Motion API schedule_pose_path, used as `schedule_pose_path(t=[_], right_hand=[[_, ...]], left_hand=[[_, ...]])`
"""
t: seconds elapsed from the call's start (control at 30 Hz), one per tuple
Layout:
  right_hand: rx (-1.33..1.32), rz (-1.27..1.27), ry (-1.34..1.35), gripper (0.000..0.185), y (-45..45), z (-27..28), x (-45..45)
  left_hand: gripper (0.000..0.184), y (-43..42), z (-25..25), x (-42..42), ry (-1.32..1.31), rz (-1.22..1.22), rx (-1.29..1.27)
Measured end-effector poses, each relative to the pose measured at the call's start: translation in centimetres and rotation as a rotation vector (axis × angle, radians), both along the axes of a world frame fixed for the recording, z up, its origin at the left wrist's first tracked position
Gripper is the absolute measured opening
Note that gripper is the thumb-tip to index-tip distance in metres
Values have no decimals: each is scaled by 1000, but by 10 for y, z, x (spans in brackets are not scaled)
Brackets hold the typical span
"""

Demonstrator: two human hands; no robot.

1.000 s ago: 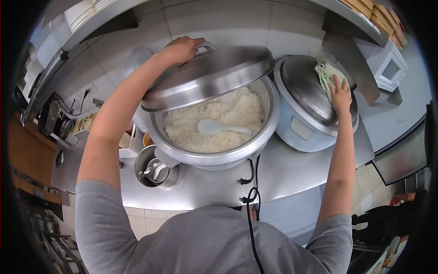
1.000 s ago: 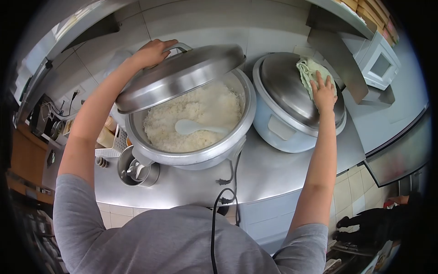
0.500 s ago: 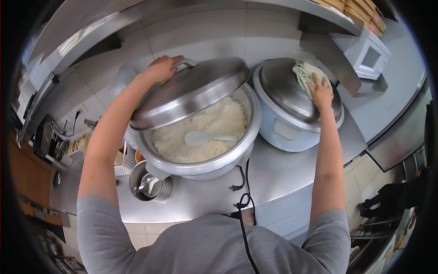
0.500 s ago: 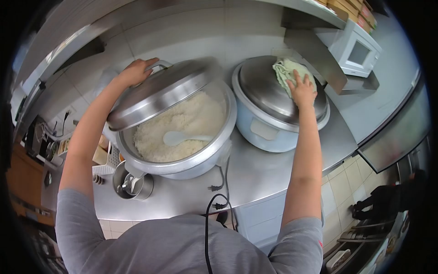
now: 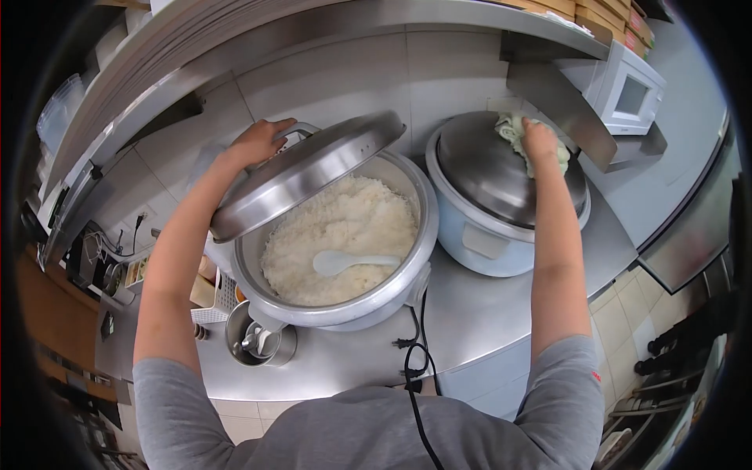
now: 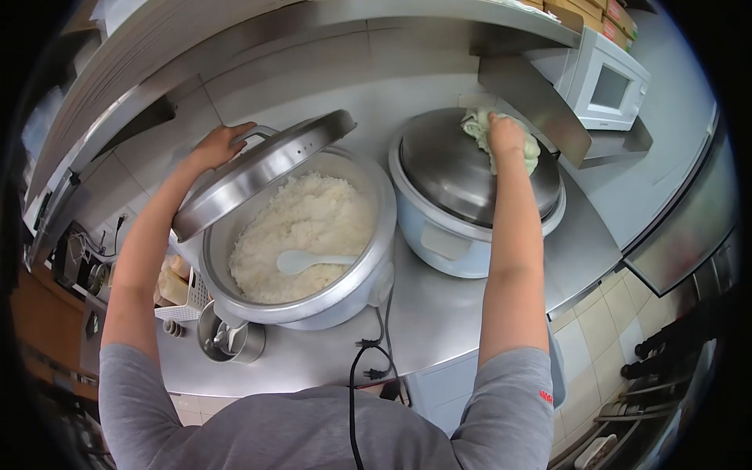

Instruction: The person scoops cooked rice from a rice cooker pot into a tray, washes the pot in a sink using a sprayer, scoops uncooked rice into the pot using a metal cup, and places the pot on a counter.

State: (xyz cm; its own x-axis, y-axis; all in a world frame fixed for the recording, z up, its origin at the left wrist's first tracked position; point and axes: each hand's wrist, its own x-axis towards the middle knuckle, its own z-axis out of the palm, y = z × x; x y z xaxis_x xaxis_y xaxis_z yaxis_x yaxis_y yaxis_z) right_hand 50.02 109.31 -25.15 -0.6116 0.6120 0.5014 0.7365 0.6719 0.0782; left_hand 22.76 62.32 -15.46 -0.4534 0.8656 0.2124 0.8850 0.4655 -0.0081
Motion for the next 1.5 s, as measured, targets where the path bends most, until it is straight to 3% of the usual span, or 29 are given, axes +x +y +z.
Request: schedule_pose_path(t=[0.17, 0.33, 0.53, 0.57, 0.7, 0.8, 0.87, 1.03, 1.17, 1.5], right_hand=[[-85, 8, 38, 33, 20, 45, 4], [-153, 17, 38, 39, 17, 53, 4], [-98, 44, 6, 44, -10, 11, 10], [-82, 28, 37, 37, -20, 4, 13], [-109, 57, 27, 47, -24, -3, 27], [-100, 251, 203, 50, -27, -14, 51], [147, 342, 428, 49, -53, -14, 75], [71, 430, 816, 31, -138, -18, 139], [-19, 374, 872, 23, -165, -49, 187], [-279, 227, 773, 9, -211, -114, 267]], left_hand=[[45, -2, 1, -1, 4, -52, 22], [45, -2, 1, 5, 3, -26, 23], [43, -2, -5, 13, -18, -37, 42], [44, -1, -7, 13, -6, -48, 36], [44, 2, -9, 13, 53, -25, 33], [44, 18, 12, 28, 88, -41, 52], [44, 37, 19, 36, 143, -102, 107], [43, 130, 25, 69, 208, -178, 128], [43, 218, 0, 88, 218, -227, 100], [43, 334, -51, 138, 31, -349, 148]])
